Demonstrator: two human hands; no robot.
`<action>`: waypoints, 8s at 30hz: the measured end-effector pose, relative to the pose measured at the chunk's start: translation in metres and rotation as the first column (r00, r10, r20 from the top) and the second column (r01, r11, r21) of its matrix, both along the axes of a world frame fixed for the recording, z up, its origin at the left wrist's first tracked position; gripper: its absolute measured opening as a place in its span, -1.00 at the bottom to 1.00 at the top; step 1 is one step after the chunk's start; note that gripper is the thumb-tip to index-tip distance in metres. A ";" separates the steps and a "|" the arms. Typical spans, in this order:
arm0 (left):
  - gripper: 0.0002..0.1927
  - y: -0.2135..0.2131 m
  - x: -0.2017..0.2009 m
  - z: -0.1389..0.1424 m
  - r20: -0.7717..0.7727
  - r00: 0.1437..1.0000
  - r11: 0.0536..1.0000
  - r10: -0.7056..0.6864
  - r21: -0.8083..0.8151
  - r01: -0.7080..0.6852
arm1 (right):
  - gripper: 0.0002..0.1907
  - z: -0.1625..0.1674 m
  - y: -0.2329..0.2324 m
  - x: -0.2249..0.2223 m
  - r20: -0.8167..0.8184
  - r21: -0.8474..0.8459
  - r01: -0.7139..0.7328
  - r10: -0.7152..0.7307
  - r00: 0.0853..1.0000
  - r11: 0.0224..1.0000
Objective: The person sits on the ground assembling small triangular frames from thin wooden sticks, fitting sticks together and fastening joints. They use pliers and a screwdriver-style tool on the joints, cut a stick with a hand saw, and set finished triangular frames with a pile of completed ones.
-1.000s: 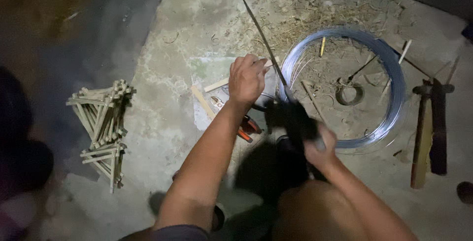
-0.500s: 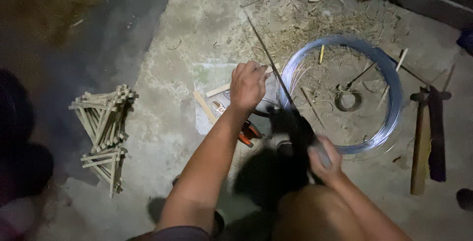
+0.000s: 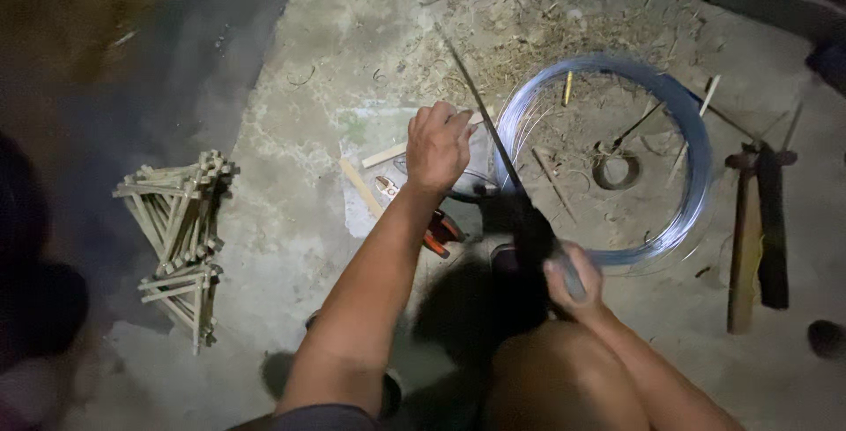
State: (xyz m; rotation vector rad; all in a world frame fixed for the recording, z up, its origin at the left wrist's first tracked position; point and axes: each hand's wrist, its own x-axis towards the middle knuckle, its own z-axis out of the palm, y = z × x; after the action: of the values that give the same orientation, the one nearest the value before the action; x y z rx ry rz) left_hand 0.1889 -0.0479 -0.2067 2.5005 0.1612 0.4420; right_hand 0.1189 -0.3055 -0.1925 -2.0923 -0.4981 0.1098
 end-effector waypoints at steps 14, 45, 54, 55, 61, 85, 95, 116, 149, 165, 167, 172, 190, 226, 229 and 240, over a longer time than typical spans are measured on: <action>-0.76 0.000 0.004 0.004 -0.050 0.999 1.000 0.012 -0.025 -0.013 | -0.77 -0.017 -0.041 -0.012 -0.166 0.050 0.024 -0.015 0.986 0.998; -0.77 0.001 -0.001 -0.002 -0.003 1.000 1.000 -0.008 0.021 0.008 | -0.70 -0.006 0.013 0.049 -0.089 0.163 -0.091 0.107 0.990 0.982; -0.78 0.002 0.002 -0.009 -0.020 1.000 1.000 0.017 0.014 -0.017 | -0.81 -0.009 -0.019 0.004 -0.145 0.103 0.004 0.011 0.989 0.995; -0.78 0.002 0.000 -0.011 -0.027 1.000 1.000 0.014 0.016 -0.014 | -0.81 -0.010 -0.023 0.002 -0.163 0.091 0.014 0.001 0.987 0.996; -0.76 0.003 0.000 -0.009 -0.017 1.000 1.000 0.008 0.007 -0.008 | -0.79 -0.029 0.042 0.070 -0.238 0.099 0.026 -0.001 0.971 0.995; -0.76 0.001 0.002 -0.011 -0.015 1.000 1.000 0.009 0.019 -0.008 | -0.83 0.010 -0.016 0.012 -0.137 0.037 -0.039 0.044 0.990 0.999; -0.79 0.000 0.002 -0.006 0.004 0.999 0.999 0.032 -0.018 -0.032 | -0.74 -0.011 0.020 0.053 -0.036 -0.138 -0.065 0.061 0.998 0.988; -0.78 -0.002 0.002 -0.005 0.022 1.000 0.999 0.016 -0.037 -0.015 | -0.93 0.008 -0.015 0.018 -0.201 0.051 -0.036 0.046 0.979 0.998; -0.79 -0.001 0.001 -0.014 -0.097 0.995 1.000 0.014 0.006 -0.014 | -0.89 -0.043 0.032 0.038 -0.222 0.129 0.128 -0.097 0.970 0.983; -0.77 0.013 0.014 0.010 -0.202 0.963 0.929 -0.176 0.290 0.230 | -0.59 -0.042 -0.082 0.049 -0.167 -0.756 -0.143 0.023 0.986 0.639; -0.70 0.005 0.020 0.030 -0.122 0.958 0.911 -0.259 0.298 0.284 | -0.70 -0.044 -0.086 0.049 -0.088 -0.753 -0.161 0.144 0.986 0.639; -0.76 -0.044 0.041 0.085 -0.001 0.963 0.889 -0.269 -0.384 0.248 | -0.74 -0.037 -0.079 0.059 -0.068 -0.809 -0.201 0.253 0.965 0.552; -0.81 -0.055 -0.025 0.030 -0.071 0.995 0.321 -0.072 -0.946 -0.044 | -0.70 -0.048 -0.127 0.008 0.390 -0.661 0.310 -0.040 0.920 0.683; -0.82 -0.097 -0.034 0.007 -0.131 0.990 0.368 -0.052 -0.924 -0.103 | -0.70 -0.039 -0.163 -0.050 0.158 -0.662 0.414 -0.423 0.892 0.625; -0.81 -0.114 -0.034 0.004 -0.101 0.995 0.432 -0.014 -0.898 -0.085 | -0.88 -0.027 -0.086 -0.029 -0.070 -0.154 0.219 -0.232 0.970 0.963; -0.79 -0.123 -0.045 0.010 -0.010 0.999 0.598 0.049 -0.801 -0.038 | -0.68 0.006 0.024 -0.011 -0.298 0.119 0.066 -0.028 0.954 0.991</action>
State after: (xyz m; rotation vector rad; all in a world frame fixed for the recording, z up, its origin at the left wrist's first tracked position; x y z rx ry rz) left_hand 0.1441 -0.1705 -0.1963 1.5837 0.3353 0.3019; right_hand 0.1077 -0.2811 -0.1862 -1.9178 -0.2659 0.3496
